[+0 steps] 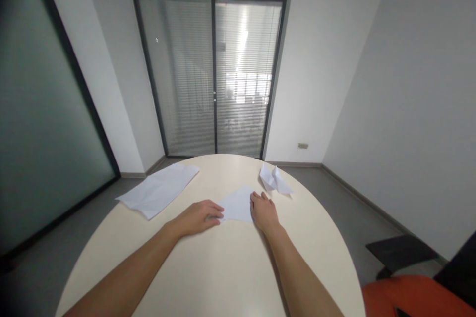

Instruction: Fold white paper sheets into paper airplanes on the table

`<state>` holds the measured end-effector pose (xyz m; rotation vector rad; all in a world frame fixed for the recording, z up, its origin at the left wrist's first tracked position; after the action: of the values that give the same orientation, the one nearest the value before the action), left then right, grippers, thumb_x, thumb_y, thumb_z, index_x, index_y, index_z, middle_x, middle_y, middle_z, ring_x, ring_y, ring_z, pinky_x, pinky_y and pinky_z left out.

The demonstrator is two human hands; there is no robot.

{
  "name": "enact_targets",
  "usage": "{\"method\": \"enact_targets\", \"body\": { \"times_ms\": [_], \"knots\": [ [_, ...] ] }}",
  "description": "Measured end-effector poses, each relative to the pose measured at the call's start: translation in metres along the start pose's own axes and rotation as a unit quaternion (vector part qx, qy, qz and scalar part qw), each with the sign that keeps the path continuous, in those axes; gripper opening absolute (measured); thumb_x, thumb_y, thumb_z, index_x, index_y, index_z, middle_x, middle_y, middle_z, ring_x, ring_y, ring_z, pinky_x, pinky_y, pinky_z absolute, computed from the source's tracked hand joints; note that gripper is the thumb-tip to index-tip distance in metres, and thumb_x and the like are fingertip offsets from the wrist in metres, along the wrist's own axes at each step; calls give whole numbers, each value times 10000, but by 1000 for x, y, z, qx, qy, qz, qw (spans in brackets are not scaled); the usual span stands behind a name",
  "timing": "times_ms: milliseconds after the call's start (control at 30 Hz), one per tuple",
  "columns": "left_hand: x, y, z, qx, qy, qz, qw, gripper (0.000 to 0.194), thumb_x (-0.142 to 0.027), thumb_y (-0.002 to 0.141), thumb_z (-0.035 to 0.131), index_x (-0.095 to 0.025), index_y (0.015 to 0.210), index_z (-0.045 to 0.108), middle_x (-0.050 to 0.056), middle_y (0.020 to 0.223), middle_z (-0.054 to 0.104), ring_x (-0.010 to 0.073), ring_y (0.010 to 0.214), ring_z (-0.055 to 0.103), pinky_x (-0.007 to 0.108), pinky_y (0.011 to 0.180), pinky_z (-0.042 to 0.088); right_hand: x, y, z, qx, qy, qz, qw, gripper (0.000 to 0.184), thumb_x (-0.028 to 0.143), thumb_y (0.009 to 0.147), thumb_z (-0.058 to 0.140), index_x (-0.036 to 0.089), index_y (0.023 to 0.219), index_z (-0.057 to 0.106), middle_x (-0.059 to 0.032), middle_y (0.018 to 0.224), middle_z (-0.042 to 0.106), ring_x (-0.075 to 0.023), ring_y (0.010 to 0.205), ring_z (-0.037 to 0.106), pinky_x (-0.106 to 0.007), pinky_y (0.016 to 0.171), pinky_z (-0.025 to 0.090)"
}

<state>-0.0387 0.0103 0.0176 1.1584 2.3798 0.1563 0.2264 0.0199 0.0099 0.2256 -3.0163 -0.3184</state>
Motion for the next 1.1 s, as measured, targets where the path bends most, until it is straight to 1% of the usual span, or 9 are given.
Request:
{"method": "enact_targets", "body": {
  "times_ms": [167,300,400,500,667,767,900,1033,1100],
  "knots": [
    [0,2,4,-9,28,17,999,227,-312,969,558,-251,1121,714,20,1197,714,189,1124,628,322,1000,473,2,-1,-2,2,-1,3,1000,315,204,991,363,223,1150,634,-73,1368,610,-253,1263,516,-357,1005,415],
    [1,2,7,-21,29,15,999,226,-306,985,526,-249,1099,712,14,1177,721,185,1117,624,317,997,469,3,-1,-3,5,1,4,1000,316,204,991,364,218,1162,630,-69,1384,600,-252,1274,507,-357,1028,400],
    [1,2,7,-28,21,-7,999,224,-315,985,520,-245,1060,718,13,1154,726,182,1103,623,309,985,467,3,-1,-4,7,12,2,1000,316,230,999,360,209,1152,637,-77,1382,601,-258,1279,501,-360,1038,392],
    [-2,3,6,-43,17,-41,998,217,-312,975,522,-243,1052,712,18,1107,728,185,1064,626,298,949,474,4,-2,-3,-1,33,-1,999,322,313,1002,383,201,1139,651,-94,1385,596,-276,1303,481,-381,1047,389],
    [-5,3,3,-62,24,-73,995,172,-258,943,537,-233,968,705,26,1020,718,196,1022,609,292,907,468,6,-2,1,0,51,2,999,416,415,970,455,173,1271,609,-105,1468,520,-320,1385,401,-437,1106,345],
    [-3,3,3,-70,35,-88,993,158,-229,925,537,-229,921,695,30,989,706,204,1030,591,294,892,464,6,-1,2,2,57,-1,998,459,438,958,467,154,1291,604,-115,1478,506,-333,1396,388,-444,1116,339],
    [1,4,4,-78,56,-117,988,154,-217,915,529,-221,905,684,35,980,691,206,1015,588,298,877,466,7,-2,2,5,59,-2,998,480,443,960,459,139,1304,599,-122,1473,510,-337,1404,378,-448,1123,333],
    [2,4,4,-83,81,-154,981,146,-222,914,531,-213,904,677,42,993,684,207,1002,590,303,873,464,7,-3,3,4,52,-2,999,508,454,961,450,161,1363,553,-108,1476,509,-323,1406,373,-452,1132,316],
    [3,4,4,-83,92,-169,978,145,-217,916,530,-212,907,675,41,990,683,206,1006,589,302,880,462,9,-3,1,-3,51,-11,999,493,457,959,454,170,1343,567,-114,1457,527,-306,1388,395,-440,1134,310]
  ]
}}
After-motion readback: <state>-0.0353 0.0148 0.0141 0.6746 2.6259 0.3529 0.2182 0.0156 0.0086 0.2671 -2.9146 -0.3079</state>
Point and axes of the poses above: each hand's wrist, its own y-axis towards the middle knuckle, its own z-axis out of the palm, x = y × z, the point moved 1 cm from there along y, towards the middle knuckle
